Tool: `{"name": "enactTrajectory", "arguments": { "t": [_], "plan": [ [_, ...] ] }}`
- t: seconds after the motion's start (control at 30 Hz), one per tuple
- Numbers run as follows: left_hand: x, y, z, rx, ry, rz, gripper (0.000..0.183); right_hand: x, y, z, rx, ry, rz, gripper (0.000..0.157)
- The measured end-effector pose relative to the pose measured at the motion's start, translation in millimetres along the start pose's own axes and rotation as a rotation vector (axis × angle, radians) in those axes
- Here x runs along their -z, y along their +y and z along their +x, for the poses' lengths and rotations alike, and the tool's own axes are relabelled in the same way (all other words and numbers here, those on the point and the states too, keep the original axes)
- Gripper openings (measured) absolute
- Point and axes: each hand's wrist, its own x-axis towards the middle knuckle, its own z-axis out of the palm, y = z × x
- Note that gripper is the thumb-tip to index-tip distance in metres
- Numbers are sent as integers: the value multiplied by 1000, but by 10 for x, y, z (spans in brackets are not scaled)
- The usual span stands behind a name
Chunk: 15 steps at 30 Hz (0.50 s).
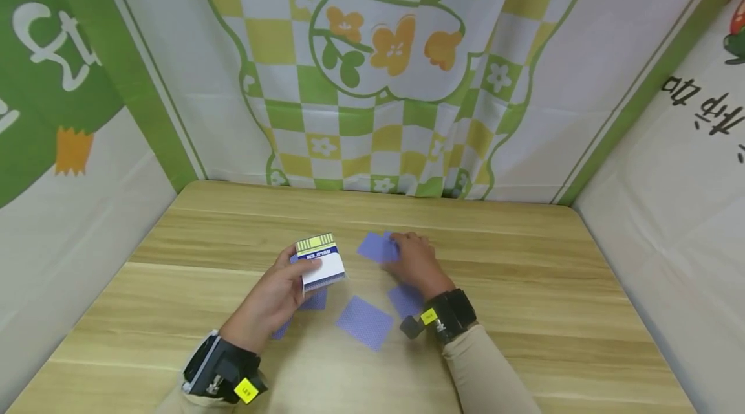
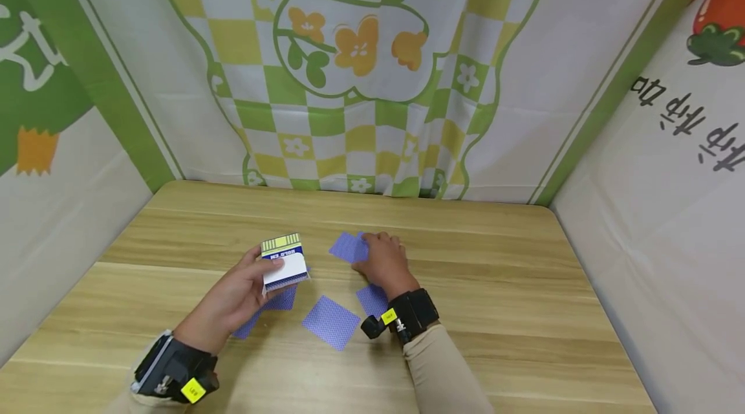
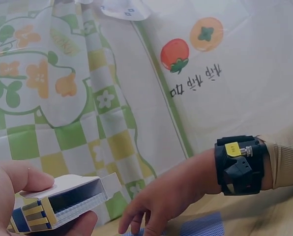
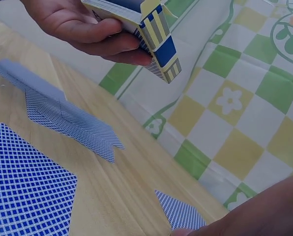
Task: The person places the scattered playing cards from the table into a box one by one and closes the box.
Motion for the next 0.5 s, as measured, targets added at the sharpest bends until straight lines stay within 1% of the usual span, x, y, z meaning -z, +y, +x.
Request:
{"name": "enactTrajectory", "arguments": {
  "t": [0.17,0.5],
  "plan": [
    [8,-4,-4,3,-5,5,82,29,-30,-8,-9,-58,0,67],
    [-9,-8,1,1,0,20,84,85,-68,-34,-46,-153,25,72]
  ]
}}
